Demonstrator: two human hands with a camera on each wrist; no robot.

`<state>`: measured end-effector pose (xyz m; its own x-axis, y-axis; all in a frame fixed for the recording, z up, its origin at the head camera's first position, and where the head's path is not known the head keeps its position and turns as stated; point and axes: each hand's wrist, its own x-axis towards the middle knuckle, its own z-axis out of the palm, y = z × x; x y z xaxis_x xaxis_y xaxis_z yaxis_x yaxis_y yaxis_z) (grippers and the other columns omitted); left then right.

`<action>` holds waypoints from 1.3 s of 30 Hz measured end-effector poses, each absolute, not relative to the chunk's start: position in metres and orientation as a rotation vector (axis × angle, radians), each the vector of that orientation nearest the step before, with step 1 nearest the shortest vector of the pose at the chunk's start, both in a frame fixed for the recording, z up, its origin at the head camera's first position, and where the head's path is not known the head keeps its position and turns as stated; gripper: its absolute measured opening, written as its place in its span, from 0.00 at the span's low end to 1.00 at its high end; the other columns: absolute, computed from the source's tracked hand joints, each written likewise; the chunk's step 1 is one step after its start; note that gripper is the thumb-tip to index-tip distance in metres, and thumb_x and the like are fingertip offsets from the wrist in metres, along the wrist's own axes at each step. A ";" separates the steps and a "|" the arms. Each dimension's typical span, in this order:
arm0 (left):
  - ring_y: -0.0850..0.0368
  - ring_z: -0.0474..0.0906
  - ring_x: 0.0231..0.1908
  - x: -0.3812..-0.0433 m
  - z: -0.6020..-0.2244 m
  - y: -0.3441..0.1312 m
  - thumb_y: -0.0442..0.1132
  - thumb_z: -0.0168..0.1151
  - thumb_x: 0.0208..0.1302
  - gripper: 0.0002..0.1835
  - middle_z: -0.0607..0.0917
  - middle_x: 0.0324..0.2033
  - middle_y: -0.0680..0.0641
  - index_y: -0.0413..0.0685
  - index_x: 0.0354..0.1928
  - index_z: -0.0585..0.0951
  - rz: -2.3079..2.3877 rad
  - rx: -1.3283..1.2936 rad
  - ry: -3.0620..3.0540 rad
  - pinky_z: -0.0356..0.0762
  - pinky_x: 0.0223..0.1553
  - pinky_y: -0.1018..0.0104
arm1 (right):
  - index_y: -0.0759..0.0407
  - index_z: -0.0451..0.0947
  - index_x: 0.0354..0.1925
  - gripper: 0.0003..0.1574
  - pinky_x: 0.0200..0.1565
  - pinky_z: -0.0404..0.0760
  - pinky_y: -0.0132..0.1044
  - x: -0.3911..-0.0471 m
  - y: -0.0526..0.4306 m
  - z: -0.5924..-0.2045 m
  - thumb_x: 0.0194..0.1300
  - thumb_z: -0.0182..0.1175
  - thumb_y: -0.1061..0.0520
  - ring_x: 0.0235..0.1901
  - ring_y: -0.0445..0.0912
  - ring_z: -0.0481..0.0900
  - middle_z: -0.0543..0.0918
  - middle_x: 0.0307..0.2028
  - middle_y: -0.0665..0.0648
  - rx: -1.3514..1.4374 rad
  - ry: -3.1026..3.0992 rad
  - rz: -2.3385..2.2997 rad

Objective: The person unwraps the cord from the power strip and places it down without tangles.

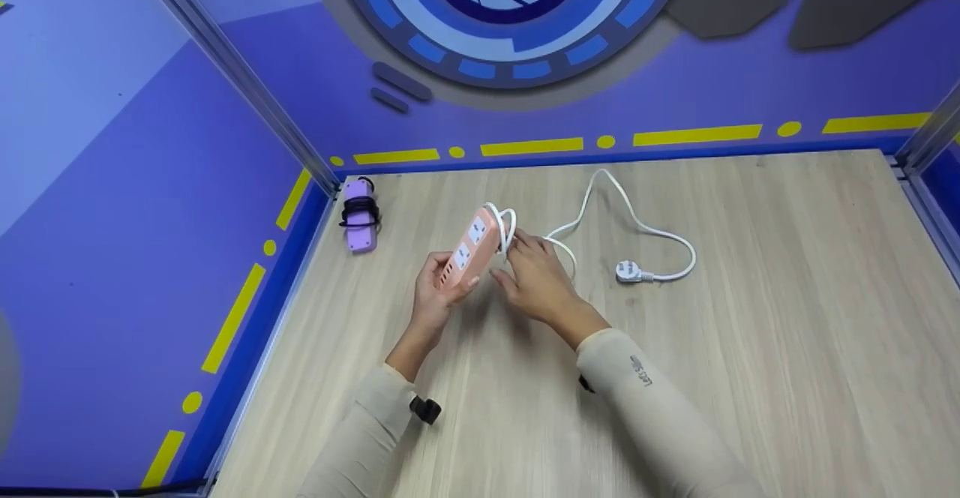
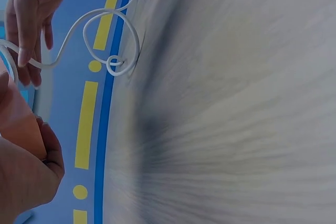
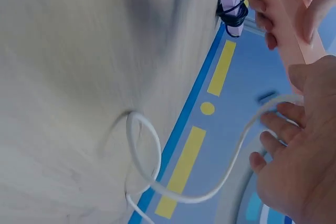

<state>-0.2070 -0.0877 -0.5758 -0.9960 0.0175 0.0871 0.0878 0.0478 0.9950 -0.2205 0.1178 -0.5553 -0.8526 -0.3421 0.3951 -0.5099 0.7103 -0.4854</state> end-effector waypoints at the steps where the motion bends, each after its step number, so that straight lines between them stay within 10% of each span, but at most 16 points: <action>1: 0.53 0.74 0.50 -0.207 -0.575 -0.086 0.39 0.77 0.52 0.28 0.78 0.51 0.50 0.54 0.54 0.74 -2.135 -0.122 -2.233 0.80 0.45 0.60 | 0.59 0.71 0.67 0.33 0.66 0.63 0.57 -0.220 0.116 -0.555 0.69 0.60 0.47 0.66 0.56 0.72 0.80 0.61 0.60 0.656 -2.643 0.891; 13: 0.55 0.74 0.49 -0.208 -0.574 -0.090 0.37 0.77 0.51 0.27 0.79 0.49 0.50 0.53 0.52 0.75 -2.122 -0.144 -2.202 0.77 0.46 0.61 | 0.57 0.81 0.43 0.08 0.56 0.70 0.54 -0.217 0.116 -0.550 0.71 0.57 0.55 0.49 0.55 0.82 0.87 0.40 0.57 0.668 -2.550 0.854; 39: 0.54 0.73 0.51 -0.203 -0.583 -0.106 0.38 0.77 0.51 0.27 0.79 0.51 0.50 0.53 0.52 0.74 -2.081 -0.122 -2.250 0.73 0.54 0.59 | 0.59 0.79 0.35 0.08 0.46 0.73 0.54 -0.222 0.140 -0.546 0.71 0.58 0.56 0.40 0.57 0.82 0.85 0.31 0.58 0.567 -2.535 0.806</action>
